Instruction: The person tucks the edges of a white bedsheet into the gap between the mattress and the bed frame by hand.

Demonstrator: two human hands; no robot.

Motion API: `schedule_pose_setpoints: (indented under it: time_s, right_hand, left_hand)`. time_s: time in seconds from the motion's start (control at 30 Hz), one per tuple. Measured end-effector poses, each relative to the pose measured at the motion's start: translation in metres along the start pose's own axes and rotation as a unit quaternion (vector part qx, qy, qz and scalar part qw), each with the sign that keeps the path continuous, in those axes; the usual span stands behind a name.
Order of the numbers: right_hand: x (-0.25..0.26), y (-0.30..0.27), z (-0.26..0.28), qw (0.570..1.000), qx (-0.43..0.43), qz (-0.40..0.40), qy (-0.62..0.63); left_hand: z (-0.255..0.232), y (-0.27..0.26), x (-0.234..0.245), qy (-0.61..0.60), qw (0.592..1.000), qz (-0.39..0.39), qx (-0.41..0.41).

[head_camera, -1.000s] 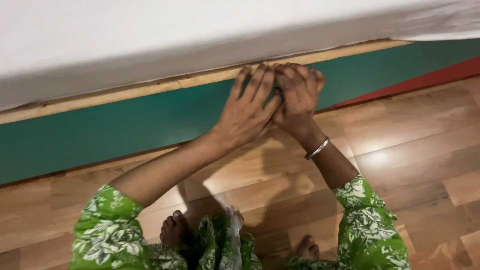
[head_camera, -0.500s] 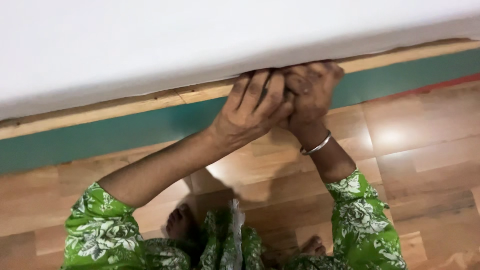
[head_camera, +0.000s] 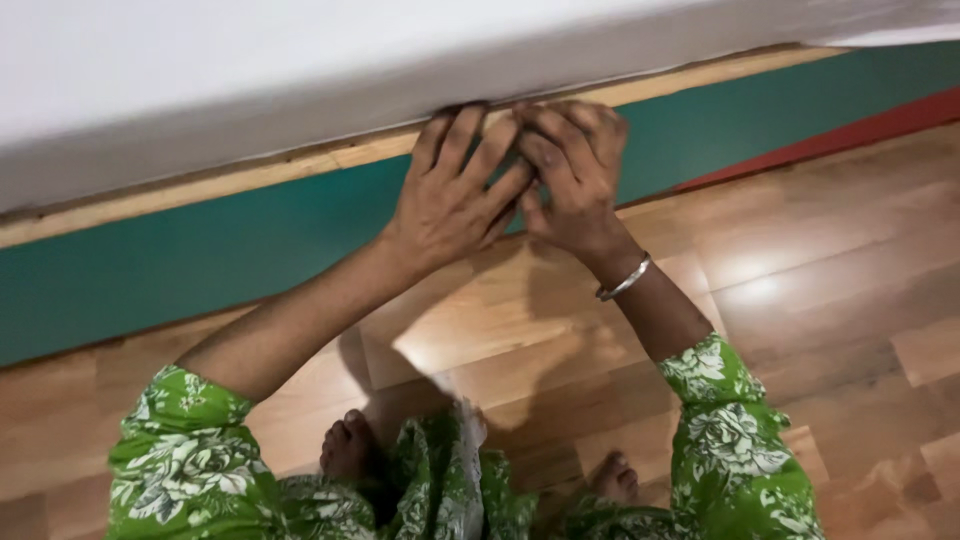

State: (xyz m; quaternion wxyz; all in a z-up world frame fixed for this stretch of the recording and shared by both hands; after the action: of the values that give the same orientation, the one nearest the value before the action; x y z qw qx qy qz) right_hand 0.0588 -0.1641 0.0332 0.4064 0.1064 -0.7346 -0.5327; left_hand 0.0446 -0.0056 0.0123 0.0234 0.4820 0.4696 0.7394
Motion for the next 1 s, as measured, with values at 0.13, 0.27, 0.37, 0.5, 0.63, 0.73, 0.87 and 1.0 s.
schedule_pose_setpoints:
  time_s: [0.13,0.27,0.37,0.5,0.63,0.73,0.87,1.0]
  right_hand:
    - [0.042,-0.015,-0.033,0.997,-0.041,0.024,-0.056]
    - [0.053,-0.026,-0.072,0.981,-0.154,0.097,-0.063]
    - [0.048,-0.032,-0.088,0.974,-0.175,0.141,-0.028]
    - [0.037,-0.045,-0.103,0.959,-0.201,0.200,-0.010]
    - [0.020,-0.052,-0.117,0.955,-0.187,0.226,-0.033]
    - [0.009,-0.063,-0.120,0.950,-0.181,0.250,-0.040]
    - [0.003,-0.063,-0.121,0.946,-0.150,0.267,-0.110]
    - [0.014,-0.055,-0.113,0.925,-0.175,0.312,-0.130]
  left_hand:
    - [-0.028,0.016,0.006,0.045,0.998,-0.002,-0.033]
    - [-0.034,0.047,-0.002,0.039,0.999,-0.008,0.000]
    - [-0.030,0.070,-0.016,0.036,0.996,0.067,0.040]
    - [-0.028,0.087,-0.033,0.058,0.996,0.039,0.057]
    - [-0.022,0.097,-0.055,0.065,0.993,0.057,0.082]
    - [-0.020,0.097,-0.066,0.055,0.990,0.085,0.097]
    - [-0.025,0.095,-0.061,0.071,0.989,0.090,0.099]
    - [-0.032,0.101,-0.048,0.009,0.991,0.080,0.104]
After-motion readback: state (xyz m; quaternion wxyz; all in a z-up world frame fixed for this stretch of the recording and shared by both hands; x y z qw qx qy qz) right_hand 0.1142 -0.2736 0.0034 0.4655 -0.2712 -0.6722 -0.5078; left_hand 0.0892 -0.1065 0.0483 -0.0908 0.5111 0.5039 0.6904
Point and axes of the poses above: each hand's wrist, its own y-axis towards the middle knuckle, its own x-axis out of the back of the hand, z = x × y, the point moved 4 cm from there along y, towards the middle knuckle, and after that the axes turned 9 degrees about -y, right-handed, at the moved point
